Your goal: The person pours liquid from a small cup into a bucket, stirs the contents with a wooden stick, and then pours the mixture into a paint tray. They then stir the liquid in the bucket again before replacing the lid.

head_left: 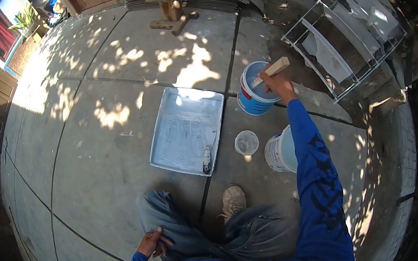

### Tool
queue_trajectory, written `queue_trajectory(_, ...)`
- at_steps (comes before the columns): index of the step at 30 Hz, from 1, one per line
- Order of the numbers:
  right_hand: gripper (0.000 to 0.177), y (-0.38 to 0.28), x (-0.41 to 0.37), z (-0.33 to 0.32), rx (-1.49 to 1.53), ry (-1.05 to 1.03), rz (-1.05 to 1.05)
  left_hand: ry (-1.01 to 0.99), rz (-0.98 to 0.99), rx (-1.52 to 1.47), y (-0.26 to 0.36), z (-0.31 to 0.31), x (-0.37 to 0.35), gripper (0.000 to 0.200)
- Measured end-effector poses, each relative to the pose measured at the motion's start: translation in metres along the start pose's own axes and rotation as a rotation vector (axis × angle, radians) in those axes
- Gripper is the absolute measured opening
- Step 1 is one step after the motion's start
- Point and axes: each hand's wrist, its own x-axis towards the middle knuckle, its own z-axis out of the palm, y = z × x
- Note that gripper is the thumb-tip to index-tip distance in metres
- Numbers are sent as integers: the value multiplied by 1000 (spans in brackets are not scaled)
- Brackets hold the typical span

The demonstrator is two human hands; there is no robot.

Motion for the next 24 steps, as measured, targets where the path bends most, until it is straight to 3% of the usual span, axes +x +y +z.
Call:
queue_trajectory(4, 22, 11, 6, 1, 140, 38, -10, 5, -10, -9, 0, 0, 1, 80)
queue_trajectory(13, 29, 46, 17, -1, -115, 227, -20, 32, 8, -13, -5, 1, 1, 82)
queue_trajectory(16, 30, 42, 14, 10, -113, 198, -74, 21, 11, -2, -4, -1, 2, 81)
queue_trajectory(19, 30, 20, 6, 4, 95, 39, -36, 1, -2, -10, -3, -1, 1, 81)
queue_trajectory(21, 20, 15, 5, -1, 102, -27, -3, 2, -7, -9, -2, -1, 0, 81)
queue_trajectory(24, 18, 11, -2, -12, 97, 44, 34, 18, 0, -8, -3, 1, 0, 81)
